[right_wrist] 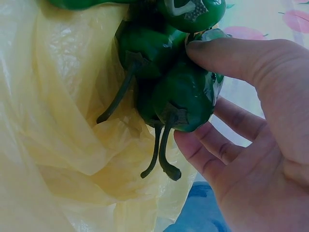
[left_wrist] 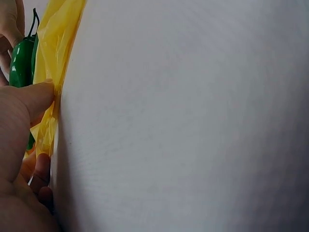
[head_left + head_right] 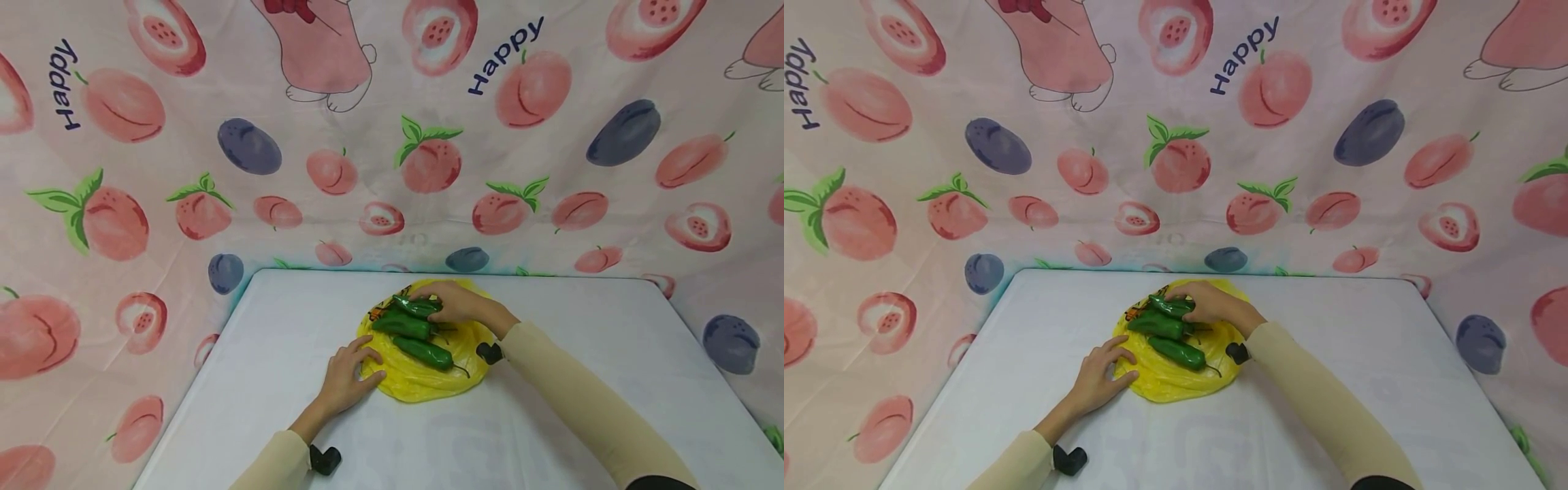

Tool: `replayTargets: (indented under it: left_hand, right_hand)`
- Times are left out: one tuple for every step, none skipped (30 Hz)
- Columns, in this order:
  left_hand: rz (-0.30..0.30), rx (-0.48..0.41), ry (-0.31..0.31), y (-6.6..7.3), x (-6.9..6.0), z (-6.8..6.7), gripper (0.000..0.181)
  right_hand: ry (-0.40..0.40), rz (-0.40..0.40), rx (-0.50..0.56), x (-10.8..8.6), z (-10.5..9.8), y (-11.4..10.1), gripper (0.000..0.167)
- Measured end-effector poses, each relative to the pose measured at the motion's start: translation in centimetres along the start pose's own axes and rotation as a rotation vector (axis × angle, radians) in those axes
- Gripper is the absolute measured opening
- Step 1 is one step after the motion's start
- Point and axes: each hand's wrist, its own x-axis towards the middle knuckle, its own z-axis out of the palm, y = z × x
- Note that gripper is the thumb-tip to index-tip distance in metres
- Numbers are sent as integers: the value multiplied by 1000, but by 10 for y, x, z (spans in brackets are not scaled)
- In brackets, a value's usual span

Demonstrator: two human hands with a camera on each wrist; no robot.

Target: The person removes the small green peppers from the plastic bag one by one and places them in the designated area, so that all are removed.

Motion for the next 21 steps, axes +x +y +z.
replayTargets:
  left_hand:
    - [6, 4, 2, 0, 0, 0, 15]
    - [8, 3, 2, 0, 0, 0, 15]
    - [14, 4, 4, -1, 0, 0, 15]
    - [17, 4, 4, -1, 0, 0, 15]
    - [22, 3, 6, -1, 0, 0, 15]
    - [26, 3, 6, -1, 0, 0, 15]
    - [26, 4, 5, -2, 0, 0, 15]
    - [25, 2, 3, -2, 0, 0, 15]
    - [27, 7, 3, -2, 0, 0, 15]
    - [22, 5, -2, -2, 0, 0, 16]
    - [19, 5, -4, -3, 0, 0, 16]
    - [14, 5, -8, -3, 0, 0, 16]
    - [11, 3, -9, -3, 0, 0, 16]
    - [10, 4, -8, -3, 0, 0, 16]
    - [8, 3, -9, -3, 0, 0, 16]
    - [6, 1, -8, -3, 1, 1, 15]
    - [9, 3, -4, -4, 1, 1, 15]
    - [10, 4, -2, -4, 1, 1, 15]
    - [11, 6, 2, -4, 1, 2, 15]
    - [12, 8, 4, -5, 1, 2, 15]
    - [11, 9, 5, -5, 1, 2, 15]
  right_hand:
    - [0, -2, -1, 0, 0, 0, 49]
    - [1, -4, -4, -1, -1, 0, 49]
    - [0, -6, -6, -1, -1, 0, 48]
    - [0, -7, -11, -1, -1, 1, 49]
    - [3, -11, -17, -1, -2, 2, 48]
    - [4, -10, -17, -2, -2, 2, 49]
    - [6, -9, -19, -2, -3, 2, 49]
    - [9, -11, -24, -3, -4, 3, 50]
    - [11, -10, -23, -4, -5, 3, 50]
    - [13, -7, -24, -5, -6, 2, 51]
    - [17, -7, -23, -6, -7, 2, 51]
    - [20, -2, -20, -8, -9, 1, 52]
    - [25, -1, -22, -9, -10, 1, 52]
    - [29, -1, -21, -10, -11, 1, 52]
    - [35, 1, -16, -11, -12, 1, 52]
    - [45, 3, -13, -13, -12, 1, 52]
    - [57, 1, -7, -14, -13, 1, 53]
    - [69, -2, 2, -16, -13, 2, 53]
    - [80, -8, 13, -17, -13, 2, 53]
    - [91, -16, 24, -19, -14, 3, 53]
    - [103, -25, 37, -21, -14, 4, 53]
